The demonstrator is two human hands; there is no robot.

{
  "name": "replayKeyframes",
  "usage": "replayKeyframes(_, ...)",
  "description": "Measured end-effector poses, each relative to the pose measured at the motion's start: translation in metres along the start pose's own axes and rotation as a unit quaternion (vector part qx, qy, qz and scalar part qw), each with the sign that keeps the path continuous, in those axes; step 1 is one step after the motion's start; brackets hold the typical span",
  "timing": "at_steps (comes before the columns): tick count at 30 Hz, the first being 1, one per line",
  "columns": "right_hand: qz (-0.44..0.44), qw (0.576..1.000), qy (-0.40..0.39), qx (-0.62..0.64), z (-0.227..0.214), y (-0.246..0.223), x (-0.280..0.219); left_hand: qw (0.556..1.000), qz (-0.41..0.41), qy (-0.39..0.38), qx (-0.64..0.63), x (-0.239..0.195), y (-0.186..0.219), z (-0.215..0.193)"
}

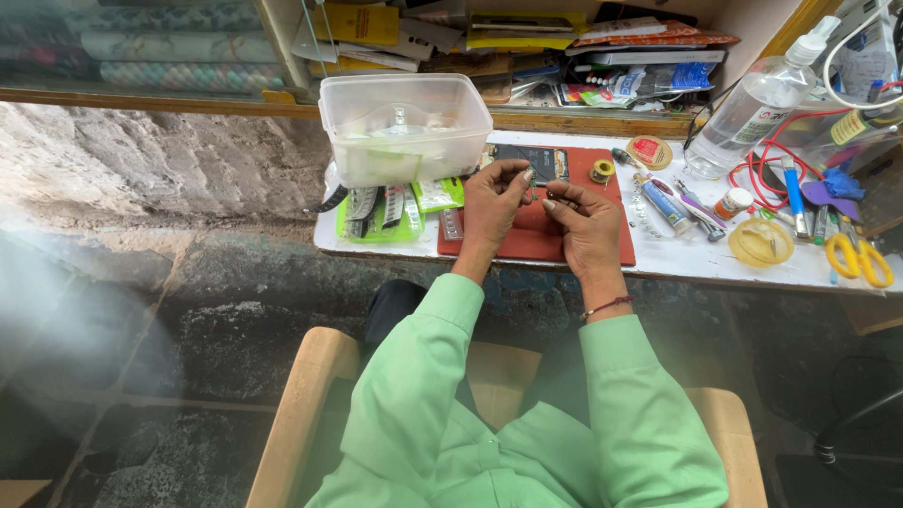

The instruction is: The person opens a small plastic bag, removes a strip of small parts, and places it into a clear plastic container. They then pick up a small metal component, examine it, and place it into the container. The person continues to organize small parts and tools on the workbench.

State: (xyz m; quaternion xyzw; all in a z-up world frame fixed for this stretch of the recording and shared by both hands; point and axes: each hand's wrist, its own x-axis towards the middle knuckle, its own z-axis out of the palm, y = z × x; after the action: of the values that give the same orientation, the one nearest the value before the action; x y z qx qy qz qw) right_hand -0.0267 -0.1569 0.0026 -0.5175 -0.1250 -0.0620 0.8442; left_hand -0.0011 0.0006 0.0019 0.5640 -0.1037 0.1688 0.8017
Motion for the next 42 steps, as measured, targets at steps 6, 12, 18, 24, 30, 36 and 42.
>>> replayKeyframes(6, 0.0, 1.0, 0.01, 0.001, 0.004, -0.004, -0.003, 1.0, -0.002, -0.001, 0.004, -0.001, 0.0, 0.0)
replayKeyframes(12, -0.018, 1.0, 0.022, 0.007, 0.007, -0.006, -0.005, 0.994, 0.006, 0.013, 0.113, -0.004, 0.013, 0.005)
replayKeyframes(18, -0.028, 0.999, 0.03, 0.008, 0.006, -0.002, -0.003, 0.945, -0.006, 0.015, 0.327, -0.014, 0.031, 0.015)
replayKeyframes(24, -0.026, 0.999, 0.029, -0.001, 0.004, 0.001, -0.002, 0.904, 0.056, 0.02, 0.424, -0.014, 0.022, 0.018)
replayKeyframes(30, -0.019, 0.999, 0.025, -0.007, 0.003, 0.001, -0.001, 0.88, 0.08, 0.027, 0.467, -0.013, 0.006, 0.018)
replayKeyframes(36, -0.014, 1.0, 0.025, -0.004, 0.003, 0.001, -0.002, 0.882, 0.073, 0.027, 0.465, -0.016, 0.012, 0.019)
replayKeyframes(42, -0.017, 0.999, 0.026, -0.012, 0.005, -0.001, -0.003, 0.894, 0.111, 0.034, 0.433, -0.026, 0.03, 0.021)
